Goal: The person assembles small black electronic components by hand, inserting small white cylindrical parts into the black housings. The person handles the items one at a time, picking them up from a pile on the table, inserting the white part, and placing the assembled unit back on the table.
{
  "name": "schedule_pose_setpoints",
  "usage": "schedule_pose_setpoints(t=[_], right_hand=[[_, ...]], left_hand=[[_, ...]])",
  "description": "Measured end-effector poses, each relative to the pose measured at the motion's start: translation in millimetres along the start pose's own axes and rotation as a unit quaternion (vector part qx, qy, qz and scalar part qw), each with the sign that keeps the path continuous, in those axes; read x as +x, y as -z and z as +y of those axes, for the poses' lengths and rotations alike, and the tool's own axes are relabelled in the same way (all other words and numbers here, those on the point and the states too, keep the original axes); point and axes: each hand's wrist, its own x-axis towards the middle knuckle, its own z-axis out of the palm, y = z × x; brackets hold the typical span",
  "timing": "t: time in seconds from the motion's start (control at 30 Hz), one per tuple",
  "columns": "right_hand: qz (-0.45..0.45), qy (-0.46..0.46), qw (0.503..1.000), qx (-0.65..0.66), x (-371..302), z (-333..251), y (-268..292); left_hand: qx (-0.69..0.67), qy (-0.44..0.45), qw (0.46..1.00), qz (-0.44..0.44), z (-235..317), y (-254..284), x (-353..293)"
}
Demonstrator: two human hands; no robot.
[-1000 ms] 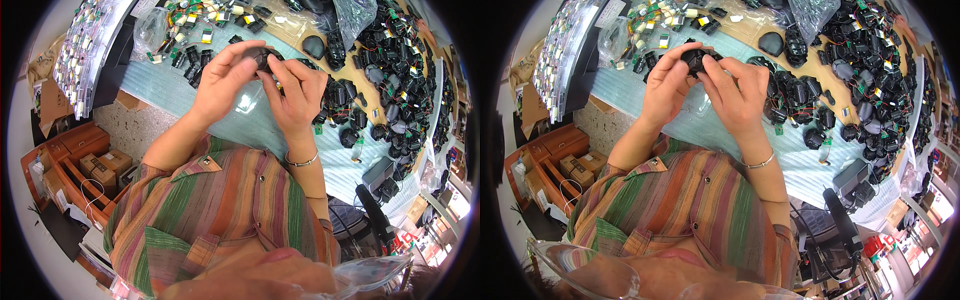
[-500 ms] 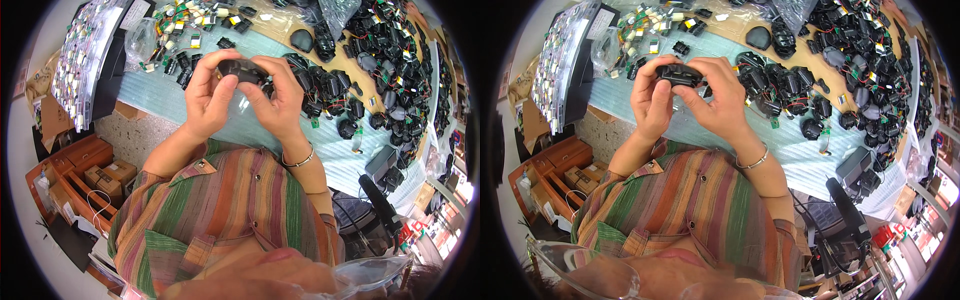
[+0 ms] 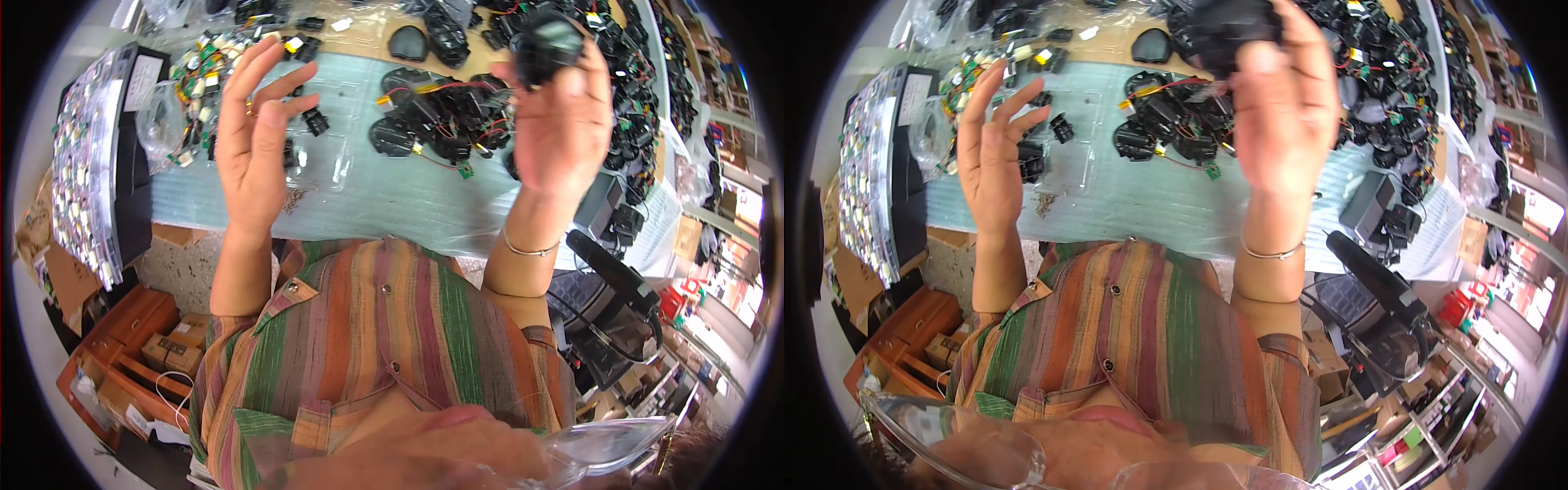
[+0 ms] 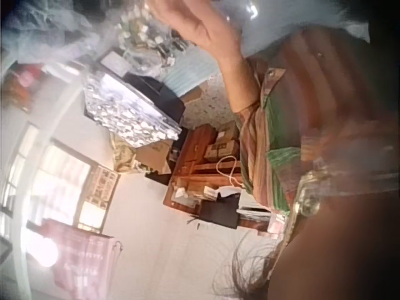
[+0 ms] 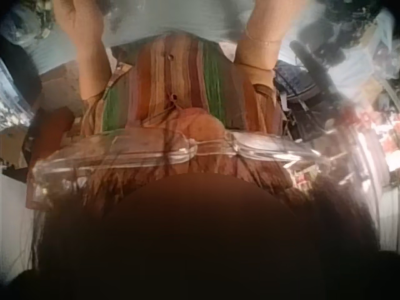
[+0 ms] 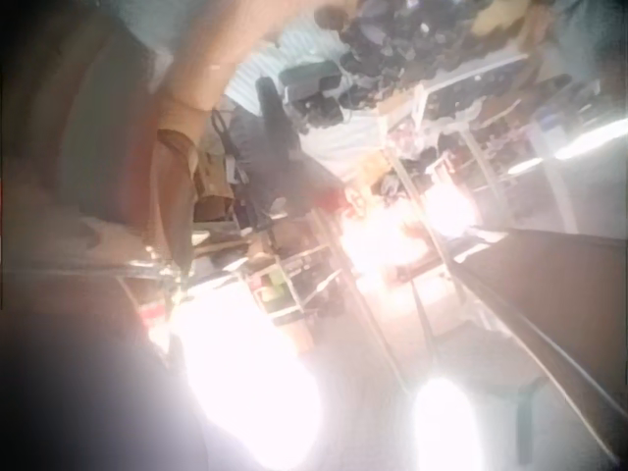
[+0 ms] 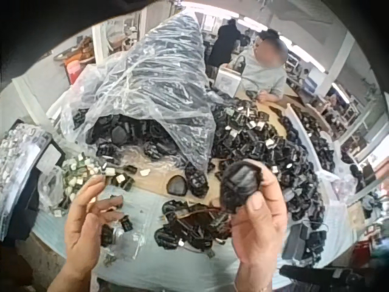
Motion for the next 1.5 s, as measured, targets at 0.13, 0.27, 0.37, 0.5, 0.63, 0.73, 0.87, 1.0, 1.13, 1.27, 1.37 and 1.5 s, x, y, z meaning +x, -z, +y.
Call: schedule_pose_setpoints(t=[0.13, 0.27, 0.37, 0.5, 0.63, 0.73, 0.87, 1.0, 1.13, 1.27, 1.37, 1.5], right_hand=[[0.081, -0.001, 0.996, -0.021, -17.6, -31.2, 45.1], [0.147, -0.039, 0.987, -0.043, -47.4, -21.5, 80.3], [0.198, -0.072, 0.977, -0.04, -69.6, -10.8, 94.5], [0.199, -0.104, 0.973, -0.056, -86.5, -12.8, 98.9], [0.181, -0.132, 0.94, -0.259, -87.6, -10.6, 108.0], [0.154, -0.177, 0.87, -0.434, -83.1, -6.9, 120.2], [0.001, -0.088, 0.691, -0.718, -78.6, -3.9, 125.7], [-0.006, -0.066, 0.692, -0.719, -83.8, 1.3, 132.8], [0.027, -0.055, 0.699, -0.712, -77.8, -2.0, 114.2], [0.061, -0.022, 0.72, -0.691, -70.1, -4.4, 96.8], [0.045, -0.011, 0.731, -0.681, -65.3, -3.6, 73.9], [-0.023, 0.016, 0.74, -0.672, -56.9, 11.4, 52.5]], left_hand=[[0.01, 0.047, 0.999, 0.021, -5.4, 7.5, -8.0], [0.025, 0.075, 0.996, 0.033, -8.7, 15.0, -8.7], [0.046, 0.081, 0.995, 0.038, -7.2, 18.1, -7.3], [0.073, 0.097, 0.992, 0.023, -13.2, 24.9, -5.9], [0.08, 0.111, 0.991, 0.01, -22.3, 25.9, -6.5], [0.064, 0.106, 0.992, 0.012, -26.4, 22.4, -6.2], [0.262, 0.047, 0.964, -0.019, -27.5, 30.7, 10.4], [0.457, -0.036, 0.888, -0.047, -26.2, 47.7, 21.2], [0.505, -0.062, 0.859, -0.05, -30.4, 51.7, 34.6], [0.527, -0.094, 0.842, -0.06, -55.5, 42.0, 63.6], [0.535, -0.077, 0.839, -0.065, -68.7, 26.0, 94.5], [0.579, -0.112, 0.807, 0.033, -97.2, 27.2, 134.6]])
